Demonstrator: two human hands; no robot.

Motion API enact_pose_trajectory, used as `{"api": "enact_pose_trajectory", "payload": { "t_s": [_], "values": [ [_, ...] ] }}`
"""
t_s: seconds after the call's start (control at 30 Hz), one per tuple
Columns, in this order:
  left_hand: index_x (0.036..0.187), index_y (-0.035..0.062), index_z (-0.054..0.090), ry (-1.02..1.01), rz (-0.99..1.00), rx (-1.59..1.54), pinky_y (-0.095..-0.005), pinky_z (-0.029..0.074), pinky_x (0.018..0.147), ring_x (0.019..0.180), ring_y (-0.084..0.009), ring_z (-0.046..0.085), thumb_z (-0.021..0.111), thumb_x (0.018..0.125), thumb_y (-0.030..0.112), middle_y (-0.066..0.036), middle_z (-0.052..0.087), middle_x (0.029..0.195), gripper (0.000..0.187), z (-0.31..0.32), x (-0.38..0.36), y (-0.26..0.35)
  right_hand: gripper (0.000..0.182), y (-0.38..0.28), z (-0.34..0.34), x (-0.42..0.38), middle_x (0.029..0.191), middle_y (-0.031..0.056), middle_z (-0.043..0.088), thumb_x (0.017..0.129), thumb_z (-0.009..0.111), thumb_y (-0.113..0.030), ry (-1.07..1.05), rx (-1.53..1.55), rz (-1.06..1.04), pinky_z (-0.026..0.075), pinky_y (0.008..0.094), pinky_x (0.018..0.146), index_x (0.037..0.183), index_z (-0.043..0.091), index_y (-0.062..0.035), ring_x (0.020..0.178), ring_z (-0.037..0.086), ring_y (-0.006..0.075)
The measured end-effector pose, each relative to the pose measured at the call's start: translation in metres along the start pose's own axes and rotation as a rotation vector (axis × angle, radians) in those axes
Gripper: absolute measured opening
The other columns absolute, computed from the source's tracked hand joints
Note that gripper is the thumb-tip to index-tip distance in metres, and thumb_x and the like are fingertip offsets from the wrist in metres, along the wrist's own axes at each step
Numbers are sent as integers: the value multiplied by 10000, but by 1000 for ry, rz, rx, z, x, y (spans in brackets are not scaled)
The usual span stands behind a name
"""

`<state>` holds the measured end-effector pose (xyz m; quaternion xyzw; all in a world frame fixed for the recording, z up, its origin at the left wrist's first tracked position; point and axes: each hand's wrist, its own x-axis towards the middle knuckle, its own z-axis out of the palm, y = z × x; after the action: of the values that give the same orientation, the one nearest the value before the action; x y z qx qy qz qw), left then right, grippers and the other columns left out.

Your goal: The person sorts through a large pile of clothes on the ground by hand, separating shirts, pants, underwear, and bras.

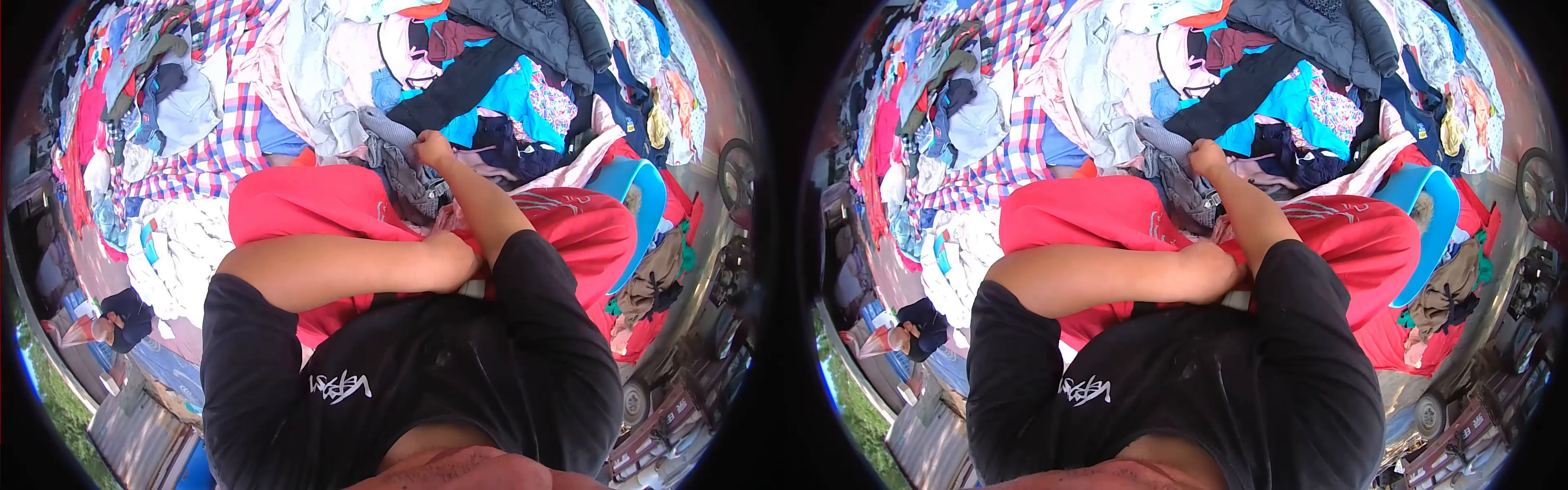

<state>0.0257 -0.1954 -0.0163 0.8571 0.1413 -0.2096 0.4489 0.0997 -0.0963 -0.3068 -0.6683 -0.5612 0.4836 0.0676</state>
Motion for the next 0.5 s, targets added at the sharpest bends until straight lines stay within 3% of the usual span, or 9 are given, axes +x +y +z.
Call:
{"api": "enact_pose_trajectory", "payload": {
  "t_s": [0.03, 0.1, 0.17, 0.2, 0.23, 0.37, 0.43, 0.47, 0.5],
  "values": [
    [1136, -17, 607, -8, 9, 26, -471, 568, 711, 840, -364, 720, 593, 823, 157, -201, 718, 876, 358, -2, 1, -2, 254, -15, -26, 0, 787, 149, 721, 832, 713, -166, 85, 309, 115, 562, 364, 608, 1009, 705, 16, 599, 711, 237],
    [1143, -19, 594, -14, 25, 71, -478, 566, 705, 830, -369, 718, 614, 854, 217, -209, 715, 872, 373, -4, 5, -9, 161, -33, -91, 17, 733, 70, 672, 881, 672, -110, 328, 691, 59, 519, 278, 517, 955, 686, 33, 614, 696, 172],
    [1120, -20, 597, 15, 51, 87, -487, 562, 704, 825, -377, 715, 631, 884, 324, -213, 711, 867, 419, -21, -1, -11, 147, -48, -166, 28, 813, 75, 686, 933, 637, -104, 515, 849, -41, 512, 278, 522, 1003, 651, 25, 628, 694, 164],
    [1108, -21, 599, 30, 68, 104, -491, 560, 704, 822, -381, 713, 640, 899, 378, -216, 709, 864, 452, -31, -4, -13, 165, -53, -204, 28, 771, 88, 687, 933, 637, -96, 603, 903, -116, 506, 263, 512, 1000, 661, 53, 605, 681, 150],
    [1080, -14, 600, 57, 32, 75, -504, 552, 706, 823, -399, 703, 631, 907, 520, -218, 700, 853, 562, -38, -5, -14, 172, -61, -240, 20, 773, 82, 684, 948, 631, -101, 608, 954, -217, 508, 252, 523, 1029, 648, 48, 613, 681, 147],
    [1086, 8, 593, 309, -95, 8, -524, 543, 705, 802, -424, 688, 609, 920, 503, -211, 688, 842, 523, -61, 3, -25, 160, -106, -338, -24, 814, 90, 691, 959, 634, -110, 653, 871, -481, 516, 252, 555, 1014, 632, 40, 641, 688, 147],
    [1214, -20, 556, 458, -208, -1, -511, 538, 818, 968, -419, 668, 636, 911, 422, -243, 670, 1053, 542, -77, 3, -33, 168, -132, -366, -51, 818, 86, 692, 963, 636, -124, 614, 864, -604, 520, 254, 587, 1014, 632, 36, 663, 696, 152],
    [1280, -29, 528, 564, -236, 8, -504, 532, 868, 1043, -419, 651, 647, 906, 390, -258, 649, 1141, 574, -81, 6, -42, 153, -149, -376, -65, 798, 109, 682, 946, 627, -92, 631, 837, -677, 521, 265, 521, 993, 620, 53, 611, 690, 161],
    [1339, -34, 478, 607, -300, -11, -497, 516, 916, 1107, -419, 624, 660, 899, 377, -270, 616, 1213, 628, -92, 5, -46, 113, -161, -387, -78, 779, 75, 679, 959, 625, -109, 624, 865, -643, 508, 260, 515, 979, 630, 3, 607, 670, 147]
  ]
}}
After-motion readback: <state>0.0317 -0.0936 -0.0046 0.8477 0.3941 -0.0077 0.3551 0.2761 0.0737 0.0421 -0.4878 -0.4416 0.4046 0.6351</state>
